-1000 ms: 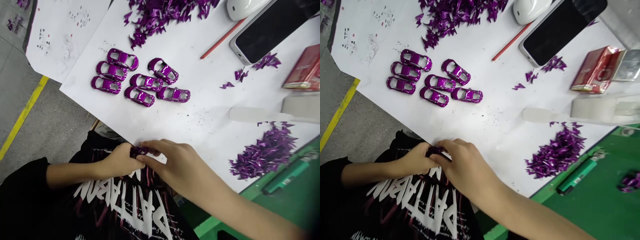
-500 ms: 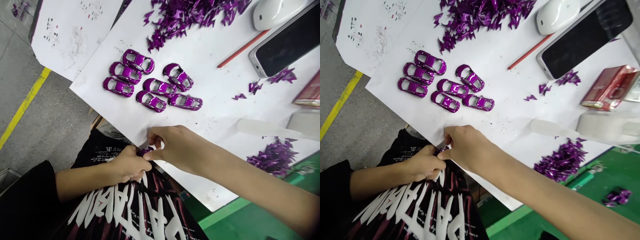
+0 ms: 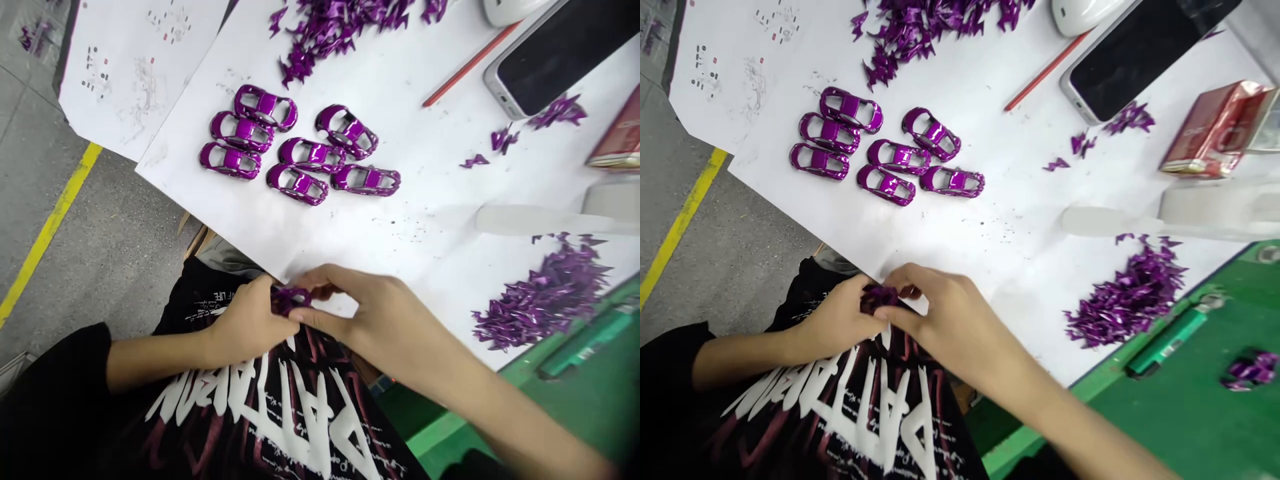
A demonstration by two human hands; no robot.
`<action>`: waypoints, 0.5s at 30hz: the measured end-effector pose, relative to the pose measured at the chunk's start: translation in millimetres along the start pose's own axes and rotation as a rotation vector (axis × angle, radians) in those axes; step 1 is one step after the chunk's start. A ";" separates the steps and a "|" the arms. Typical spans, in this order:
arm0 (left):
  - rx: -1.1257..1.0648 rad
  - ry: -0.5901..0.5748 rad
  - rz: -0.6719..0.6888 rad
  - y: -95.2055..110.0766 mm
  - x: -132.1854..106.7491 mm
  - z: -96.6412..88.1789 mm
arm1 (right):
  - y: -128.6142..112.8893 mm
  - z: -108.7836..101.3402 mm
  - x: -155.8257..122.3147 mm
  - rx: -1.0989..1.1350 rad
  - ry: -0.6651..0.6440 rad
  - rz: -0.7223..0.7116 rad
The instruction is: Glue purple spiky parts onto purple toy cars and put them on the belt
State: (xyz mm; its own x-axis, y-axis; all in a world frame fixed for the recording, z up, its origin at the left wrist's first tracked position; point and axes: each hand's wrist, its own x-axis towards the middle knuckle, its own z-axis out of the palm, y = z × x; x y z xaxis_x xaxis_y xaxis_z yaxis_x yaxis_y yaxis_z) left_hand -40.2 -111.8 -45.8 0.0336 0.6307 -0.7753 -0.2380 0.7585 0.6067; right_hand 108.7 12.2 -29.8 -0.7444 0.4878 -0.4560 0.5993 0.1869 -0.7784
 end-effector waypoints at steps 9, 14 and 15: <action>0.495 -0.194 0.556 58.7 -6.8 -12.7 | -24.0 19.4 -59.9 0.085 0.612 0.026; 0.500 -0.443 0.714 85.6 37.1 9.6 | -16.8 -1.0 -75.8 -0.041 0.763 0.097; 0.459 -0.506 0.685 90.2 46.6 15.2 | -11.9 -8.4 -77.1 -0.069 0.856 0.169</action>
State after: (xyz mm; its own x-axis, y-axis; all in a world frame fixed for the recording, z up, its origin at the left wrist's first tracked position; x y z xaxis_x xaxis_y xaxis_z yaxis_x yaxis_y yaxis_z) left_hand -45.4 -11.4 -24.5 0.4681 0.8746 -0.1262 0.0376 0.1229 0.9917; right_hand 161.5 -20.5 18.2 -0.1834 0.9812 -0.0607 0.7191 0.0918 -0.6888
